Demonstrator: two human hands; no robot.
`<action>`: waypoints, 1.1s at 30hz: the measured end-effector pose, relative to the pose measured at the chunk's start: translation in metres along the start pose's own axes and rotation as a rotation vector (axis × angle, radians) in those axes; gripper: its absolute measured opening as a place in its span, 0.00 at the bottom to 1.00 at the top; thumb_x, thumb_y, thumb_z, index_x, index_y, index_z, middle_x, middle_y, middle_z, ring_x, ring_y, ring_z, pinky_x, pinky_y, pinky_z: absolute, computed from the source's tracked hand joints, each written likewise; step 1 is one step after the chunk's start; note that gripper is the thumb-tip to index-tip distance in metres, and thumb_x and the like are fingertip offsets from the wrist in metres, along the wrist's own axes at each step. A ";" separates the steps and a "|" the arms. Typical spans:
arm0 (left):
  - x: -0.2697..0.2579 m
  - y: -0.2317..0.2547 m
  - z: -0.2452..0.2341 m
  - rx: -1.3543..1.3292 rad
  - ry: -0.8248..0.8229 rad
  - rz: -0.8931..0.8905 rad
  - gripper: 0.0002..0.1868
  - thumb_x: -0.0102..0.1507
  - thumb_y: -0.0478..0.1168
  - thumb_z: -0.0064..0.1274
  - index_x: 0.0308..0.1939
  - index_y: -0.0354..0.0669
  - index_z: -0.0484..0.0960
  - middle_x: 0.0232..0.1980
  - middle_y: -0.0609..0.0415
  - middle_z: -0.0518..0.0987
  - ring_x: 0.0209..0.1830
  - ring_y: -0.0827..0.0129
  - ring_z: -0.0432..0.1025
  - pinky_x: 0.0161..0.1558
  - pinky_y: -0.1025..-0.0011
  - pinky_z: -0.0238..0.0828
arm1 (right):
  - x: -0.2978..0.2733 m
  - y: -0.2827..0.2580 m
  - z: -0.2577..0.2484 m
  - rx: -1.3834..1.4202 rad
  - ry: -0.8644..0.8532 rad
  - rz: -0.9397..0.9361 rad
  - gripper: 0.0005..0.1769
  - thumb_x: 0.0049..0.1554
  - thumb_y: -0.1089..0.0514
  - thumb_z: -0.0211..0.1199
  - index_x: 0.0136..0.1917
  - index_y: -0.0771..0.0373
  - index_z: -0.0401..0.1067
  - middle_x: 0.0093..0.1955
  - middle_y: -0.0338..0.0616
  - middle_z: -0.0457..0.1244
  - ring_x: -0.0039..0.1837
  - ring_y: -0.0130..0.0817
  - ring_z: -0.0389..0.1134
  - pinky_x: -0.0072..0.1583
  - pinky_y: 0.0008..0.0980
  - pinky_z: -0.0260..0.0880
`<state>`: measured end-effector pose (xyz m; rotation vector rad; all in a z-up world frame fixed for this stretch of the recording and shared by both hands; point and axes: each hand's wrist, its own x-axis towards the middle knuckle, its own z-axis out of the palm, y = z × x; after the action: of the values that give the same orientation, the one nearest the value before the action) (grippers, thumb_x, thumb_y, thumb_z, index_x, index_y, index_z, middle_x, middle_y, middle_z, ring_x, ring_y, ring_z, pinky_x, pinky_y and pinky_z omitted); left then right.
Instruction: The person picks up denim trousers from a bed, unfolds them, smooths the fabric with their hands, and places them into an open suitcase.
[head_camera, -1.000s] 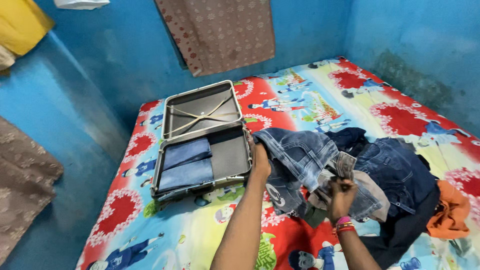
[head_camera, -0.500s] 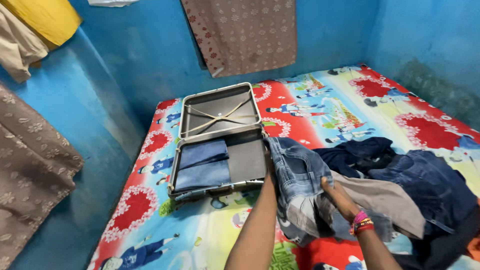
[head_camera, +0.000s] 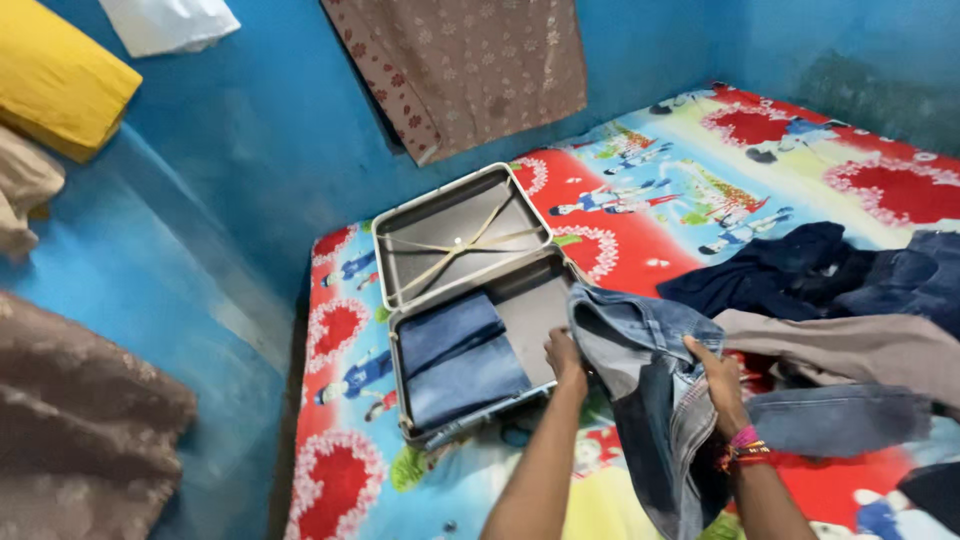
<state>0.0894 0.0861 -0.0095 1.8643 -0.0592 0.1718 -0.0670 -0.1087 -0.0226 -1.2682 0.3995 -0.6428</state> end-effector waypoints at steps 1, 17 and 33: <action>-0.001 0.000 -0.010 -0.188 -0.128 -0.202 0.25 0.63 0.56 0.49 0.53 0.41 0.77 0.43 0.46 0.79 0.42 0.52 0.73 0.42 0.54 0.68 | -0.005 0.007 0.006 -0.036 0.065 -0.061 0.22 0.61 0.51 0.67 0.57 0.73 0.77 0.53 0.41 0.70 0.51 0.28 0.68 0.56 0.31 0.67; -0.077 0.025 -0.056 -0.093 -0.317 0.075 0.41 0.48 0.44 0.73 0.60 0.35 0.70 0.50 0.48 0.81 0.48 0.66 0.77 0.53 0.67 0.74 | -0.047 0.072 0.056 -0.160 0.123 -0.254 0.19 0.58 0.55 0.67 0.57 0.70 0.72 0.53 0.39 0.69 0.50 0.32 0.68 0.54 0.37 0.66; -0.112 -0.015 -0.129 -0.285 -0.404 0.021 0.36 0.53 0.44 0.71 0.63 0.36 0.77 0.58 0.51 0.82 0.57 0.65 0.75 0.60 0.67 0.71 | -0.095 0.102 0.120 -0.087 0.114 0.027 0.18 0.59 0.50 0.65 0.47 0.71 0.76 0.45 0.43 0.70 0.45 0.29 0.67 0.49 0.36 0.66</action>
<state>-0.0305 0.2082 -0.0034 1.5889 -0.3628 -0.1935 -0.0436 0.0584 -0.0955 -1.3101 0.5431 -0.6832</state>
